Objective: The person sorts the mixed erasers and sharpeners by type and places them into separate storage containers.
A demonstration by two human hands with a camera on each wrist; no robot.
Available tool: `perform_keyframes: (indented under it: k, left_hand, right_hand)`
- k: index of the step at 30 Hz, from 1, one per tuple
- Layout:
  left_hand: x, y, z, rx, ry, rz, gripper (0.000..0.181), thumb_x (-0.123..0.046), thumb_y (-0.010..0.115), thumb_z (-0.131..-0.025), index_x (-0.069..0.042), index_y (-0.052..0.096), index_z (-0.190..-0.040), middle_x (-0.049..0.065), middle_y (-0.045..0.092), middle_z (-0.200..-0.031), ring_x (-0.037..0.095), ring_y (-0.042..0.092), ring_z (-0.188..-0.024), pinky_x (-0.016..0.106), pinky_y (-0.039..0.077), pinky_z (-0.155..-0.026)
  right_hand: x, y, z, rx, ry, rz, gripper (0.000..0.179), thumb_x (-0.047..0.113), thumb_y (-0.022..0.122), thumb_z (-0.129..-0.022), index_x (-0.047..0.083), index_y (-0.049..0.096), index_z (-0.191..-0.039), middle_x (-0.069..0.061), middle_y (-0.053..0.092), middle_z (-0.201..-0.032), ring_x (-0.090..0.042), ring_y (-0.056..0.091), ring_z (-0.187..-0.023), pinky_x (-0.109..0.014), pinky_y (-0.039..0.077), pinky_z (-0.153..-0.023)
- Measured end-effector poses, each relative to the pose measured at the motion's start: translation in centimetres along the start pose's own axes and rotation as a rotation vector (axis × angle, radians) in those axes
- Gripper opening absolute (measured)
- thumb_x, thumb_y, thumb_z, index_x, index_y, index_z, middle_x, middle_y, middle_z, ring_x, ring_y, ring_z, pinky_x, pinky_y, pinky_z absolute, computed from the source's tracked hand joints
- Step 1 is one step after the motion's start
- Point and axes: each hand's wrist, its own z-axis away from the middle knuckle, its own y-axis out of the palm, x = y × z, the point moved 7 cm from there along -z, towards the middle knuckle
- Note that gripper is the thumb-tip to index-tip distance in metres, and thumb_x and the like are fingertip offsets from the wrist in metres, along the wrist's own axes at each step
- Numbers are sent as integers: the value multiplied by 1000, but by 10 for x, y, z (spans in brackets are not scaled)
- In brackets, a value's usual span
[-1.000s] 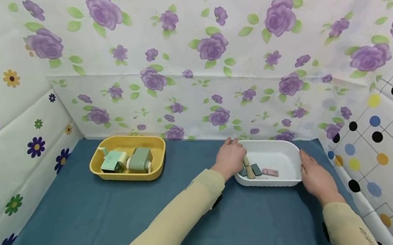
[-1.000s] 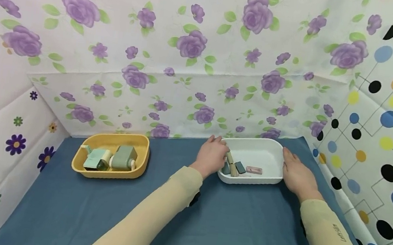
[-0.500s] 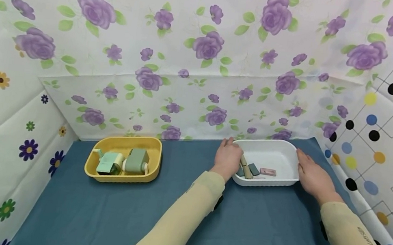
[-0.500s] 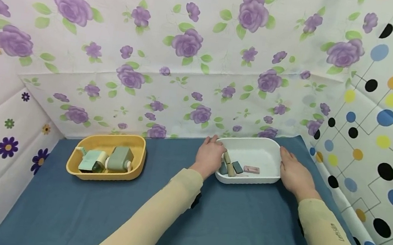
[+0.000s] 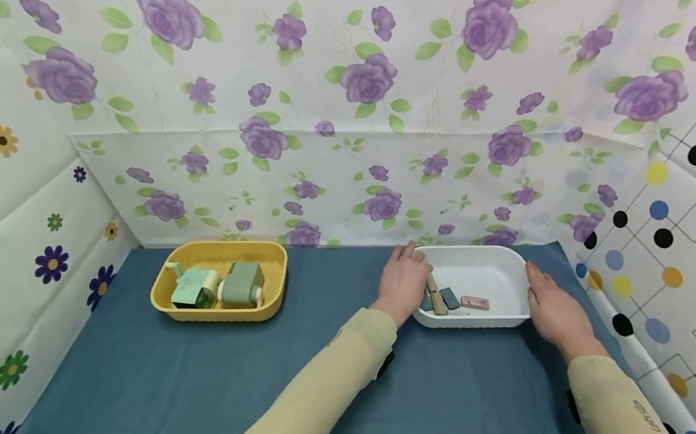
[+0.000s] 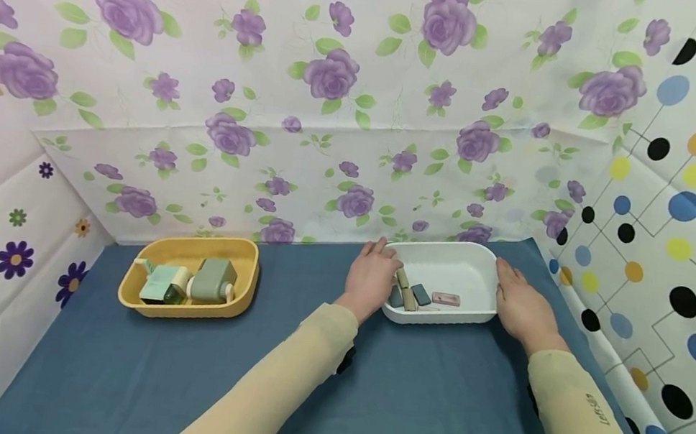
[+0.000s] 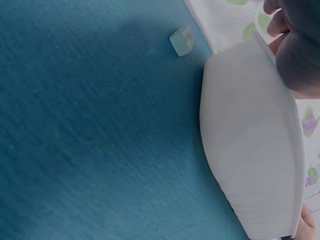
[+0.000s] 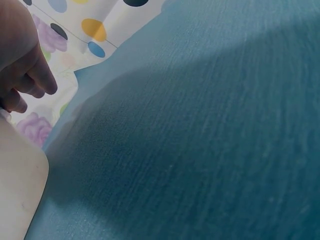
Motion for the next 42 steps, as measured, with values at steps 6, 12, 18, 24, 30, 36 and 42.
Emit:
perform_keyframes:
  k: [6,12,18,24,30,36,42]
  left_hand:
    - [-1,-1,5,-54,12,-8,32,-12,69,-106,-33,80,-128,-5,64,-149,21,40,-155,38,27,-130]
    - [0,-1,9,-81,22,-30,36,-14,66,-108,-28,72,-141,-3,57,-157,21,37,-157,38,27,-130]
    - [5,-1,17,-103,46,6,44,-35,62,-110,-23,61,-153,-1,54,-160,21,36,-157,39,29,-129]
    - [24,7,29,-39,13,127,52,-40,48,-116,-21,47,-164,0,45,-168,20,28,-161,38,24,-131]
    - [51,17,41,3,-41,215,55,-37,37,-119,-13,38,-168,4,38,-171,22,22,-163,40,20,-132]
    - [72,26,54,62,-36,294,53,-32,42,-118,-9,40,-166,6,42,-169,24,26,-161,41,23,-131]
    - [84,29,62,124,-25,355,59,-37,50,-116,-10,40,-167,6,44,-168,25,27,-161,40,23,-132]
  right_hand:
    - [-1,2,1,5,2,-4,63,21,34,-117,-1,10,-171,-34,21,-170,-58,22,-153,-74,23,-121]
    - [-1,2,0,-3,-6,-5,63,22,33,-117,-1,9,-171,-33,21,-171,-58,23,-153,-73,24,-121]
    - [2,4,-1,16,0,-14,64,21,33,-117,0,6,-171,-32,17,-172,-58,22,-154,-73,22,-122]
    - [2,4,-1,18,-6,-16,65,21,32,-117,0,4,-171,-32,17,-172,-57,21,-154,-72,21,-122]
    - [-1,3,-1,13,-14,-9,64,21,32,-117,0,5,-171,-32,17,-172,-58,21,-154,-73,21,-122]
    - [-3,4,-1,14,-2,-4,64,23,32,-117,1,4,-171,-32,16,-172,-58,22,-153,-74,21,-121]
    - [0,4,-2,36,1,-6,65,24,32,-117,1,3,-171,-32,14,-173,-58,20,-154,-75,19,-121]
